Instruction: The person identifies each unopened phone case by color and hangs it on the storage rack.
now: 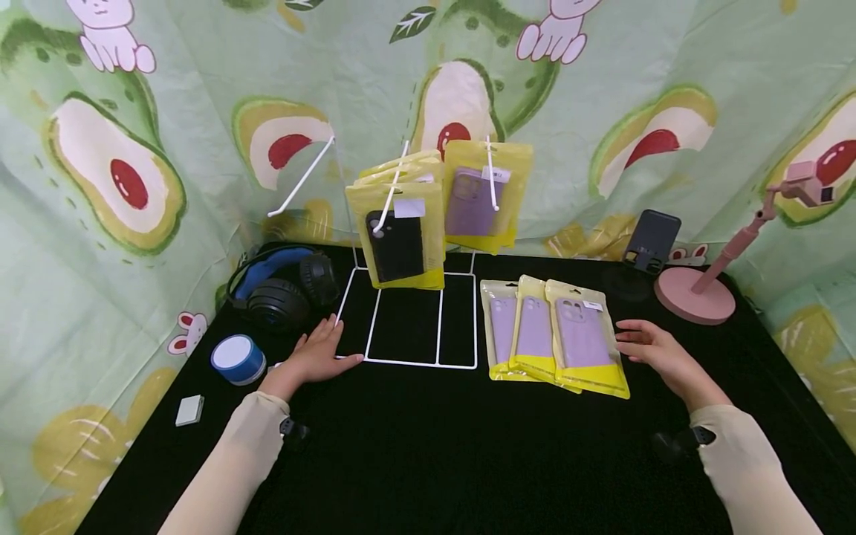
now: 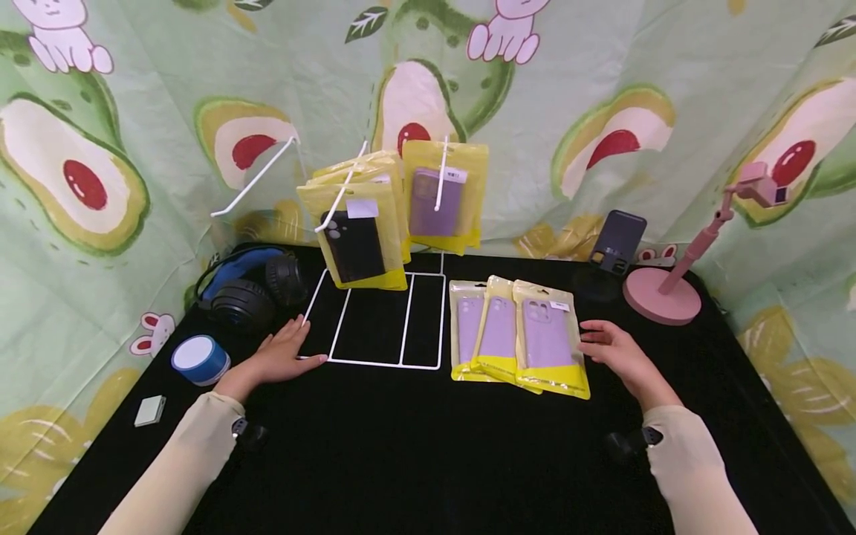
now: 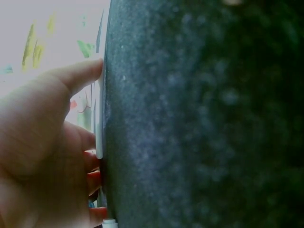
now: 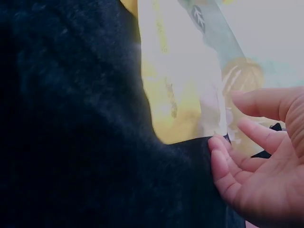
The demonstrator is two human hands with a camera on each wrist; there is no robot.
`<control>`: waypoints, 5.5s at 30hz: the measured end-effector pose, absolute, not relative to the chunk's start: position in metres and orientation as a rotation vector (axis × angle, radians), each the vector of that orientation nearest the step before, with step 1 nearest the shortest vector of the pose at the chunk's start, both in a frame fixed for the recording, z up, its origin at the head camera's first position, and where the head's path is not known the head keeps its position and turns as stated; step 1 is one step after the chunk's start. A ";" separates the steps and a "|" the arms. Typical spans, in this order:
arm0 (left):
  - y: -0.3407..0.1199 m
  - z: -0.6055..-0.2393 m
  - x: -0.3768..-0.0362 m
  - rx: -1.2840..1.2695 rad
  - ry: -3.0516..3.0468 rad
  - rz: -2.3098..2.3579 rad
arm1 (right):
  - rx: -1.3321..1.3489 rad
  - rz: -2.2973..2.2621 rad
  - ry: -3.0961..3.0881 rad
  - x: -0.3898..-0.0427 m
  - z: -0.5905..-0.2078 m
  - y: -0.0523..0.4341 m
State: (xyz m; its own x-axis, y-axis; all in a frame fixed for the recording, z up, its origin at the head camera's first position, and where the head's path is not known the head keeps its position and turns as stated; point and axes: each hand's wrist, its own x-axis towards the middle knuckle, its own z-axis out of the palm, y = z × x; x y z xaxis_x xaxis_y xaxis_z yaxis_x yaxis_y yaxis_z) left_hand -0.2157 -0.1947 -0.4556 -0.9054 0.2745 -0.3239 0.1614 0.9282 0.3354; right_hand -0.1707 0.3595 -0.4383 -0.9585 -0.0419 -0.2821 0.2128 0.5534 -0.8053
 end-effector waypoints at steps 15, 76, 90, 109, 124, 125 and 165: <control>-0.195 -0.455 -0.215 0.295 2.712 0.408 | 0.313 -1.215 2.515 -0.184 -0.435 0.337; -0.195 -0.453 -0.216 0.308 2.710 0.433 | -1.152 -2.778 2.046 -0.121 -0.315 0.231; -0.195 -0.455 -0.216 0.309 2.721 0.402 | -1.076 -2.604 2.185 -0.126 -0.319 0.205; -0.194 -0.453 -0.218 0.313 2.726 0.406 | -0.657 -2.714 2.128 -0.185 -0.349 0.189; -0.194 -0.455 -0.216 0.315 2.730 0.408 | -0.376 -2.582 2.352 -0.244 -0.350 0.187; -0.194 -0.455 -0.216 0.316 2.731 0.408 | -0.362 -2.590 2.340 -0.246 -0.350 0.187; -0.193 -0.456 -0.217 0.302 2.719 0.402 | 0.281 -1.661 2.280 -0.177 -0.430 0.304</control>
